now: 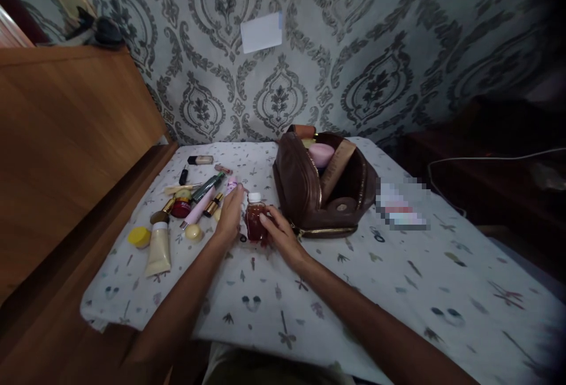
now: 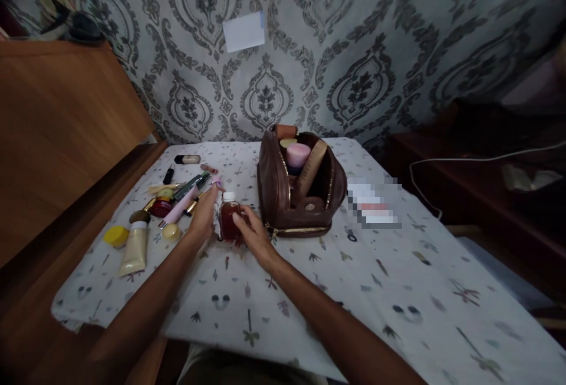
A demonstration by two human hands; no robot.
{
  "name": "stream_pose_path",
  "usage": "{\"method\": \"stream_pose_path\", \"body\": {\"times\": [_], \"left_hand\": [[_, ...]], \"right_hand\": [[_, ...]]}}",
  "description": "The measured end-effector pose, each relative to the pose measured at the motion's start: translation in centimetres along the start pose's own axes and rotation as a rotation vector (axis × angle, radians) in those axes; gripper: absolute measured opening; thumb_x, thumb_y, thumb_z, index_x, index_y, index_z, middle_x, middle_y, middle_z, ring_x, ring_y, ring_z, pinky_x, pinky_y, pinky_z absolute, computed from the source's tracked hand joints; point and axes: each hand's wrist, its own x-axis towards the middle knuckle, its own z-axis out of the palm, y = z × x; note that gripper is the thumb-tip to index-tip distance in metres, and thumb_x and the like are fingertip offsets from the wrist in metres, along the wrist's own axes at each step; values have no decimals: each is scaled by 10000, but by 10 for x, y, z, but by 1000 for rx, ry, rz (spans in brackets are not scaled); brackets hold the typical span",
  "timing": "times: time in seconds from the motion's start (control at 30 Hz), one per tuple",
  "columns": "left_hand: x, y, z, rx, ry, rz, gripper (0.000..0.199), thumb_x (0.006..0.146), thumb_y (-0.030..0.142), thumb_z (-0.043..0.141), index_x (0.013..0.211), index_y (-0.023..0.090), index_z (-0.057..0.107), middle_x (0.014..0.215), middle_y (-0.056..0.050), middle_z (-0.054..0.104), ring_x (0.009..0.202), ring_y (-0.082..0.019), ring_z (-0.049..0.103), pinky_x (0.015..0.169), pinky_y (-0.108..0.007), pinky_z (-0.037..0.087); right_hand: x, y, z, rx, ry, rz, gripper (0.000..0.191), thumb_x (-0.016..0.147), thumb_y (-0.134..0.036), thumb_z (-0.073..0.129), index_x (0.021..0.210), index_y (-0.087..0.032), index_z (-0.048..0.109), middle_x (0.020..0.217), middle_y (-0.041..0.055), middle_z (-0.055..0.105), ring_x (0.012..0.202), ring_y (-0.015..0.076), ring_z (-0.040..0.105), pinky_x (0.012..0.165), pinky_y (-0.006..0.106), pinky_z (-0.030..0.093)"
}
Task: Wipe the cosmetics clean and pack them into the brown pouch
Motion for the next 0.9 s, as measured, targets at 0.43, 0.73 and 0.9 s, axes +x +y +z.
{"method": "stream_pose_path", "body": {"times": [0.43, 0.73, 0.9], "left_hand": [[-8, 0, -3, 115, -562, 52, 623, 740, 476, 774, 1260, 193, 579, 1199, -65, 666, 1069, -231, 603, 914, -305, 464], [4, 18, -27, 198, -778, -101, 601, 684, 357, 795, 1230, 166, 629, 896, -28, 683, 720, -158, 585, 650, -253, 462], [5, 25, -42, 144, -797, -173, 550, 647, 373, 820, 1151, 186, 703, 760, -23, 685, 605, -151, 577, 549, -243, 436]], "right_hand": [[10, 3, -4, 156, 243, -64, 548, 784, -665, 632, 1134, -257, 526, 1090, 52, 649, 826, 198, 658, 515, 271, 543], [3, -6, 1, 44, 172, -81, 572, 760, -673, 663, 1144, -279, 503, 1023, 14, 629, 666, 141, 616, 514, 281, 561], [1, -13, -1, 31, 36, 2, 630, 762, -734, 618, 1193, -289, 510, 768, -18, 646, 508, 145, 600, 463, 267, 475]]}}
